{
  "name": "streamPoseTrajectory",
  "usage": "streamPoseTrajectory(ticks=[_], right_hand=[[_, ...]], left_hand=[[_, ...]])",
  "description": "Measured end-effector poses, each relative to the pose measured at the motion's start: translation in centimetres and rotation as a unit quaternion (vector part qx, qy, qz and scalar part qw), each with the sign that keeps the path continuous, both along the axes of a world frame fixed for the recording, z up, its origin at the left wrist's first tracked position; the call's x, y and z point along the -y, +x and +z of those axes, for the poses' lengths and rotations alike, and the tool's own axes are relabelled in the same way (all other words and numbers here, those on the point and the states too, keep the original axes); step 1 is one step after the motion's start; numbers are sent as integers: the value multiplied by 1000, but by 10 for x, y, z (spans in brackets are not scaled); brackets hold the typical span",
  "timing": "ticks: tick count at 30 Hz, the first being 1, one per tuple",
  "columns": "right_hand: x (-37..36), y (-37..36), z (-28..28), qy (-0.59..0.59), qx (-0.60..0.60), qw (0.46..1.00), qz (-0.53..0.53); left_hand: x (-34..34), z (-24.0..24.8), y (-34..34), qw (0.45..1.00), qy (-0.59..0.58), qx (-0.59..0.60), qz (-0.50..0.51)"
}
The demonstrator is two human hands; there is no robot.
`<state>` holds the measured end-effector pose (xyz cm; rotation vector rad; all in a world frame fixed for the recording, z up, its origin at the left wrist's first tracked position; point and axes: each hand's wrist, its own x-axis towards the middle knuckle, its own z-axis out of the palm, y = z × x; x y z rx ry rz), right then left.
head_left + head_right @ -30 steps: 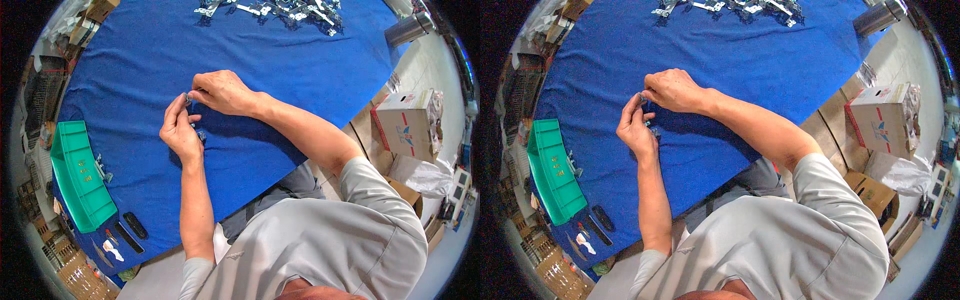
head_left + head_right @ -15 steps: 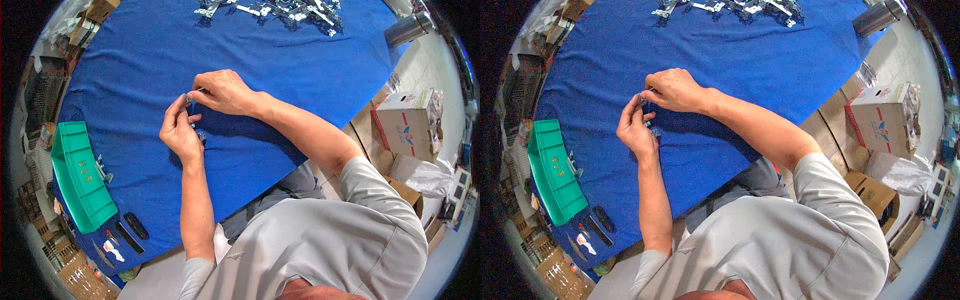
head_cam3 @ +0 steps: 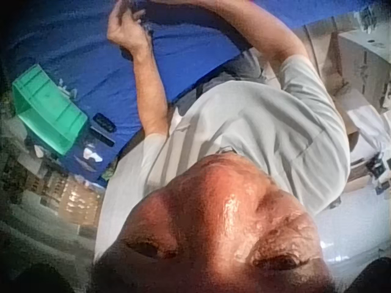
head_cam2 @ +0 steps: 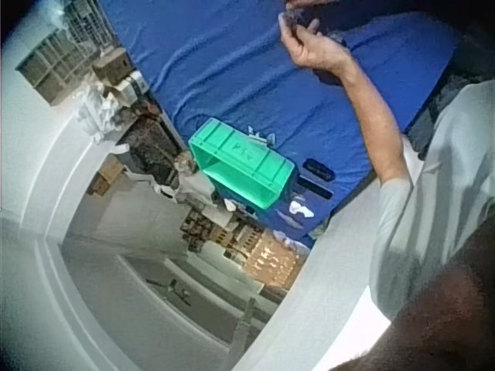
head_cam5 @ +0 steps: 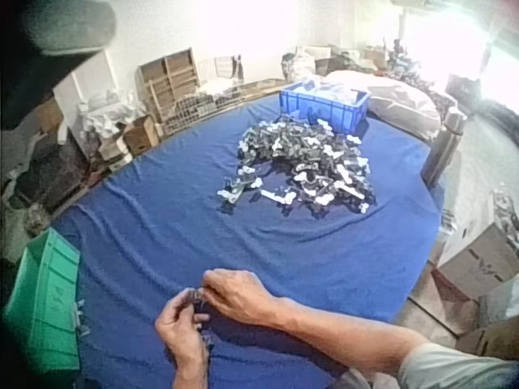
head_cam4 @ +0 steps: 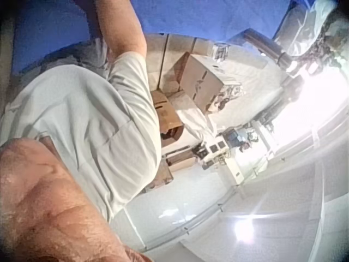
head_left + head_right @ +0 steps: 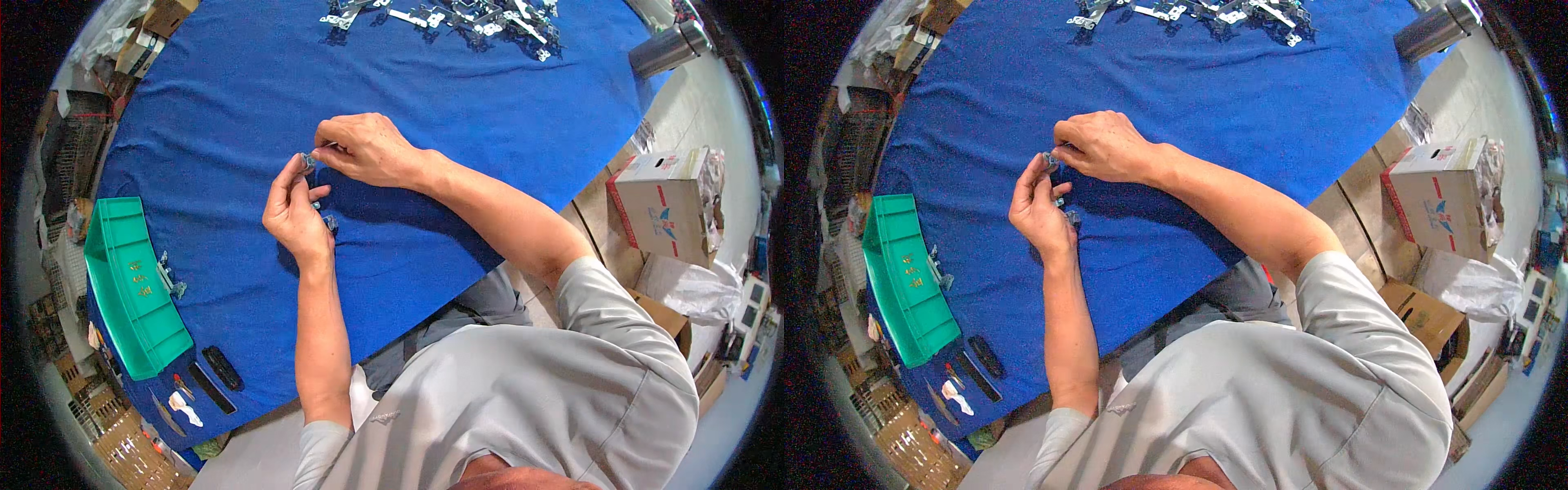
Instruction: The person picks up a metal bracket and a small screw, then joins them together using a screwdriver. After completing the assembly, the person sets the finished piece aside and reaches for another bracket to repeat the process.
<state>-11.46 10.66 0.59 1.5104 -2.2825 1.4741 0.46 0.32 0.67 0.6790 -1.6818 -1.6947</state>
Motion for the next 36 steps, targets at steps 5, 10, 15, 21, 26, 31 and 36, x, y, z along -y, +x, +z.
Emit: streamPoseTrajectory(ticks=[5, 10, 15, 21, 26, 31, 36], right_hand=[[1, 0, 0, -16, 4, 1000, -5], [-1, 1, 1, -19, 19, 1000, 0], [2, 3, 1, -21, 10, 1000, 8], [3, 1, -4, -1, 0, 1000, 0], [1, 4, 1, -13, 13, 1000, 14], [2, 3, -1, 3, 9, 1000, 18], [1, 3, 5, 113, 15, 993, 11]], left_hand=[[0, 2, 0, 1000, 20, -18, 5], [0, 1, -1, 1000, 27, -15, 0], [1, 1, 0, 1000, 24, -15, 0], [1, 0, 0, 1000, 16, -11, -2], [0, 0, 0, 1000, 8, -6, 0], [1, -1, 0, 1000, -9, -7, -8], [0, 0, 1, 998, -49, -13, -22]])
